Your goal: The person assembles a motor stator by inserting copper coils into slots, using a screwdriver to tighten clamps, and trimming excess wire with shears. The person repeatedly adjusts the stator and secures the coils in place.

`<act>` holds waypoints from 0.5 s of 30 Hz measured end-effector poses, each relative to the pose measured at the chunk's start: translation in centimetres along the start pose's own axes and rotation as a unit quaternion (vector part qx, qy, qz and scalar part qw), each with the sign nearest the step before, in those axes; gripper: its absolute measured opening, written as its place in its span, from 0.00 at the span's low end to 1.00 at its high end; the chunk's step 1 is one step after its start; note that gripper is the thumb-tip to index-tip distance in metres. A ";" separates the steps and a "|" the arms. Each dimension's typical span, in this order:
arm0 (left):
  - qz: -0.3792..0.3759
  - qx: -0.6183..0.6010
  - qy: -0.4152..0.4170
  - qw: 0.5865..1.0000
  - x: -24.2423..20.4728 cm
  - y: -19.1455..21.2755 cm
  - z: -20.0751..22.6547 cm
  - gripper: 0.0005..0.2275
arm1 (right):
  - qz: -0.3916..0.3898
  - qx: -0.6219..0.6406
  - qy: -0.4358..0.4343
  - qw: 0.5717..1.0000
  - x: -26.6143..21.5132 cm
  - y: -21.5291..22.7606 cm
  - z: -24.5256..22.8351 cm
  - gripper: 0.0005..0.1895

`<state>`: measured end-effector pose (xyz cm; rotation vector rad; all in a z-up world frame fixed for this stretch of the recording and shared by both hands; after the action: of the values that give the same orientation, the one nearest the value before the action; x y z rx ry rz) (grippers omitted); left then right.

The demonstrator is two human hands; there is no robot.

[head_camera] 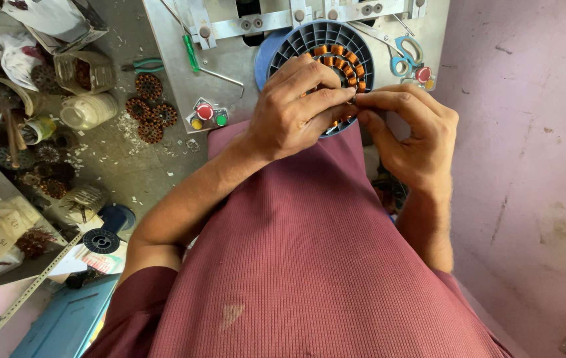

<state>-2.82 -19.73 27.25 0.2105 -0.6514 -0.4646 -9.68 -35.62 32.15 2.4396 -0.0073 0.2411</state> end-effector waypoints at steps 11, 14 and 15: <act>0.009 0.038 0.001 0.999 -0.2 0.1 0.5 0.09 | 0.055 0.022 -0.008 0.998 0.3 -1.1 0.5 0.08; 0.007 0.024 0.017 1.000 0.1 0.4 0.8 0.10 | 0.088 0.047 0.001 0.995 0.5 -0.6 0.0 0.07; 0.007 0.019 0.022 1.000 0.3 0.5 1.0 0.11 | 0.104 0.076 -0.002 0.992 0.7 -0.4 -0.2 0.07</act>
<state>-3.01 -19.48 28.36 0.2516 -0.6194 -0.4335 -9.04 -35.12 32.19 2.5923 -0.2561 0.3399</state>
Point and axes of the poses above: each hand's wrist, its own x-axis towards the middle knuckle, its own y-axis out of the back of the hand, z = x × y, the point moved 6 cm from there along x, towards the middle knuckle, and after that the axes turned 6 degrees about y, right-handed, at the moved point
